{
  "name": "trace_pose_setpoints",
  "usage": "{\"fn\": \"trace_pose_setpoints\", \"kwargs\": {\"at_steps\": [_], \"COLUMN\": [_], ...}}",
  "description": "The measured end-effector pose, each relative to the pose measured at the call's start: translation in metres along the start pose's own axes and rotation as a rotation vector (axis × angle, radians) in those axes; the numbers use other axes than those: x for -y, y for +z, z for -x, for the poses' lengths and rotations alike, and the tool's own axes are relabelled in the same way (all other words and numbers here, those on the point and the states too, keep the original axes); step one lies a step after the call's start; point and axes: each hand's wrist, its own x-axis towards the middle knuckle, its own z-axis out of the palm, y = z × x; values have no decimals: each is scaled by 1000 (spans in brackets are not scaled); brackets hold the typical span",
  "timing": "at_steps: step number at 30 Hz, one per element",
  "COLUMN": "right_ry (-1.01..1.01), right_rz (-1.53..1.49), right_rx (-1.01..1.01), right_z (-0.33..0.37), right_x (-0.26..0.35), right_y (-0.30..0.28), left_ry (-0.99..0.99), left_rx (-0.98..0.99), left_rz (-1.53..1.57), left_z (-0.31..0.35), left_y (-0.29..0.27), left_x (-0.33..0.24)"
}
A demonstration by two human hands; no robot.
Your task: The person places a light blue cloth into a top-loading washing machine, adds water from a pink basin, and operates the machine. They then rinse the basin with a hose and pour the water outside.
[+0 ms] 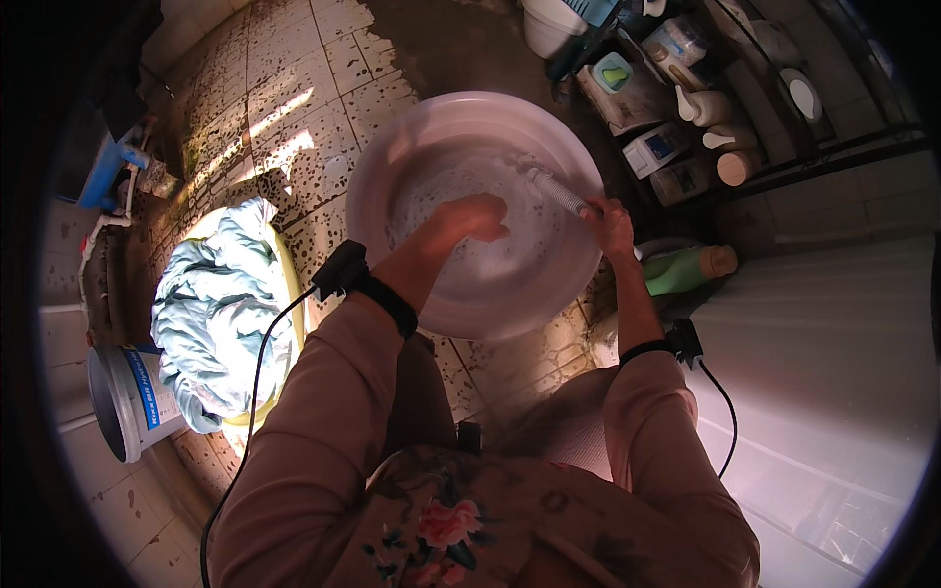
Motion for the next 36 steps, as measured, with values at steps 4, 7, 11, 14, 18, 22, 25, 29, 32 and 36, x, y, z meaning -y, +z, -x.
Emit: {"fn": "trace_pose_setpoints", "kwargs": {"at_steps": [4, 7, 11, 14, 18, 22, 25, 29, 32, 36], "right_ry": [-11, -10, -11, 0, -20, -13, -44, -60, -44, 20], "right_rz": [2, 16, 26, 36, 44, 41, 48, 60, 61, 57], "right_rx": [7, 3, 6, 10, -1, 0, -27, -48, -34, 19], "right_z": [1, 2, 2, 1, 2, 2, 3, 4, 3, 1], "right_x": [1, 2, 3, 4, 5, 7, 8, 8, 6, 4], "right_y": [-1, -2, -2, -3, -3, -4, -4, -4, -2, -1], "left_ry": [-19, -13, 12, 47, 70, 125, 183, -5, -11, 19], "left_rx": [-2, -3, -38, -80, -122, -200, -238, -49, -33, -56], "left_rz": [19, 22, 37, 9, -19, -17, 9, 14, 30, -2], "left_z": [-2, -4, -3, -5, -13, -16, -11, -4, 4, 6], "left_y": [2, 4, 7, 10, 20, 30, 27, 9, 0, 1], "left_x": [1, 3, 6, 9, 18, 29, 29, 11, 4, 4]}}
